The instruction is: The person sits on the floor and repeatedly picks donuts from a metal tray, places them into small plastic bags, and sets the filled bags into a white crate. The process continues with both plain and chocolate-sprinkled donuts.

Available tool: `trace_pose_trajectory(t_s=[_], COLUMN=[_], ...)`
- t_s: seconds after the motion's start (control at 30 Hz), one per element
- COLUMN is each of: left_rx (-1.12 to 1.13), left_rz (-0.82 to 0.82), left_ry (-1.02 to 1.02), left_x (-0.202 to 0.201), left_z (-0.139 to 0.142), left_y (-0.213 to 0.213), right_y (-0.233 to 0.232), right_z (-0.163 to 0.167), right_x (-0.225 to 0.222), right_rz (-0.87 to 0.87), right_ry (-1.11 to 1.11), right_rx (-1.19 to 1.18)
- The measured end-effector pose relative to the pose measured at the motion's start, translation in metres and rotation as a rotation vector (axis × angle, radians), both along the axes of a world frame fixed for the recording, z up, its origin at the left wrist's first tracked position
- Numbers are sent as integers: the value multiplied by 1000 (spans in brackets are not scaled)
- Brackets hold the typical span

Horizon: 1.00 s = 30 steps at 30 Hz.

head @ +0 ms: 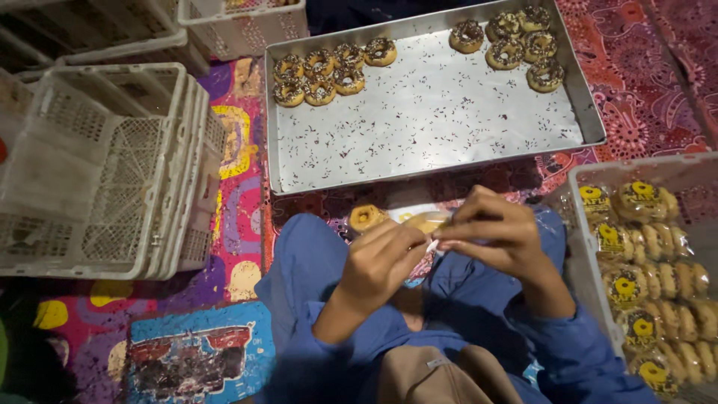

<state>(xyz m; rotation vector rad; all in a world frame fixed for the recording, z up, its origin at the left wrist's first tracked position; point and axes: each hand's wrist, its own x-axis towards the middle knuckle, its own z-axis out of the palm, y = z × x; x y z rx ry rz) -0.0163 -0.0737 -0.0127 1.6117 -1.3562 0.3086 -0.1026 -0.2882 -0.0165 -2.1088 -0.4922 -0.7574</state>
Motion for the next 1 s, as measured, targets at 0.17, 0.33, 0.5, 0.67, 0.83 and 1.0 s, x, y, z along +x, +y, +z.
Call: trace_pose_trajectory(t_s=[0.17,0.33,0.5,0.67,0.83,1.0], left_rx=[-72,-37,-57,-248,-156,-330], left_rz=[54,-22,11,-10,276,404], left_ry=[425,744,459,855,916,959], left_x=[-11,-13,-4,28,32,72], left_z=[6,0,-10,-41,-107,-165], left_y=[1,1,18,36,2,5], right_y=[6,2,-48,-90,-32,41], right_z=[15,-31,-111,-143,-181,-252], right_x=[1,-10,-11,-1,33,94], right_rz=[-28,-214,-656,-582,73,-179], right_ry=[-229,-508,-218,476,589,540], right_rx=[-234,-580,-870,-733,281,1039])
